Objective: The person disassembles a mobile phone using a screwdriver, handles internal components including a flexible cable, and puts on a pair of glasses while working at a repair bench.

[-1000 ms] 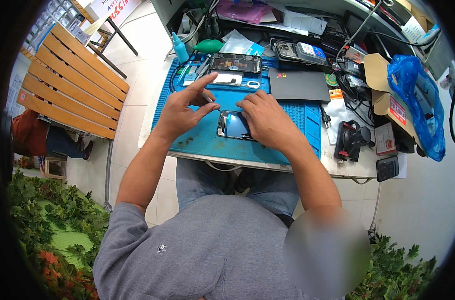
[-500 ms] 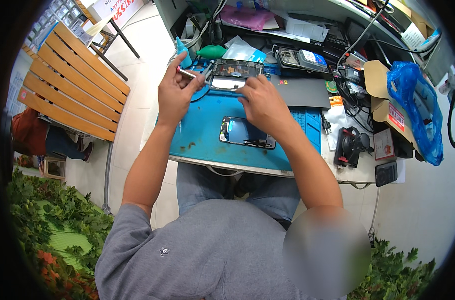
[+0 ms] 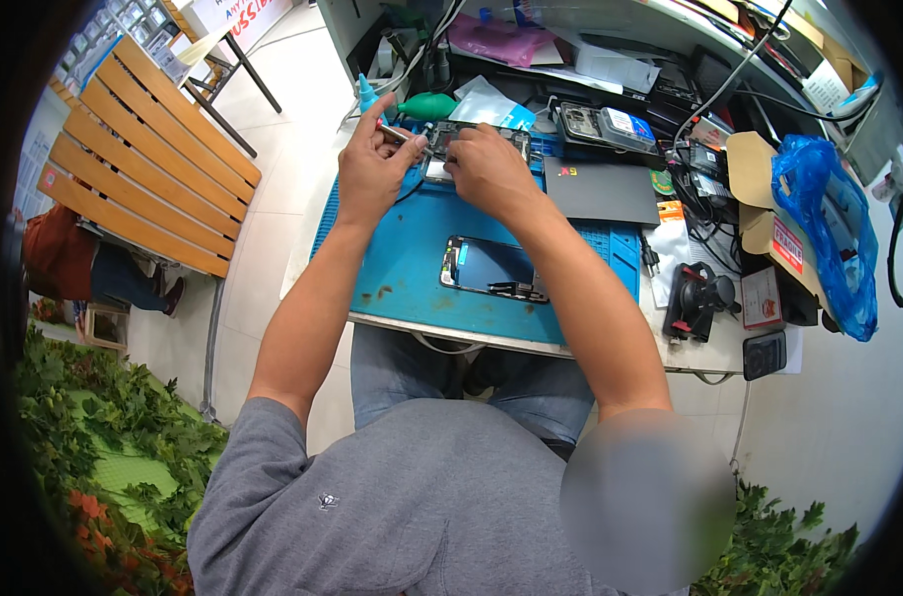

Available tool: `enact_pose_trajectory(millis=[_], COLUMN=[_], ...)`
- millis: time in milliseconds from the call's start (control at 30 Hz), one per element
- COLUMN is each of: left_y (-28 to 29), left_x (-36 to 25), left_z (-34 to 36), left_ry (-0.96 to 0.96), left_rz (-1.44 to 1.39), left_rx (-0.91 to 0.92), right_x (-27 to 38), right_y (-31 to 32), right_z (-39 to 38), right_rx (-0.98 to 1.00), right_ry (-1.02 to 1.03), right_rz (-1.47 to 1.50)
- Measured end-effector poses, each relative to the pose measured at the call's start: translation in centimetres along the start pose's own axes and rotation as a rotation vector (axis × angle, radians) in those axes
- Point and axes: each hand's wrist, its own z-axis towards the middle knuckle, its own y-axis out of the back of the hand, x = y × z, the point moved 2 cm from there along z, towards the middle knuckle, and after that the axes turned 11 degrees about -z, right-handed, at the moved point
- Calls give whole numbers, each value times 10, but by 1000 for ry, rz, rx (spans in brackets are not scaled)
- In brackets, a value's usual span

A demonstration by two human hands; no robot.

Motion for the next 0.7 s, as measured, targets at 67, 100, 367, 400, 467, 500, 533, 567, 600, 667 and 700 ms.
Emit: enact_pose_trajectory(millis=[67,100,367,400,467,500,533,567,600,667,700], left_y=[1,2,17,18,22,25,27,27,30,36,37], left_x=[0,0,-25,-31,-48,-54,-58,-61,-62,-47,-42], left_z=[0,-1,-7,-9,-17,-24,-32,-42,-50,-65,-71], left_ry=[7,13,-81,-96,-100,-102,-100,-112,-119,-104,-139], left_rz=[-17,-33,9,26,55,89,91,139,191,326,286], left_rx=[-2,-3,-55,-58,-30,-6,-4,61,125,275,271], right_x=[1,2,-5,-7,-11,-11,-11,-8,-3,6,10], right_y=[-1,-1,-3,-2,5,12,19,29,37,51,57], right_z=[1,2,6,5,2,0,-2,-6,-11,-27,-37], right_rx=[-17,-6,58,43,27,48,70,72,55,41,55], right_ry=[10,21,57,42,24,11,-3,-7,-17,-30,-4], right_rz=[7,-3,-1,34,69,59,48,50,52,57,92])
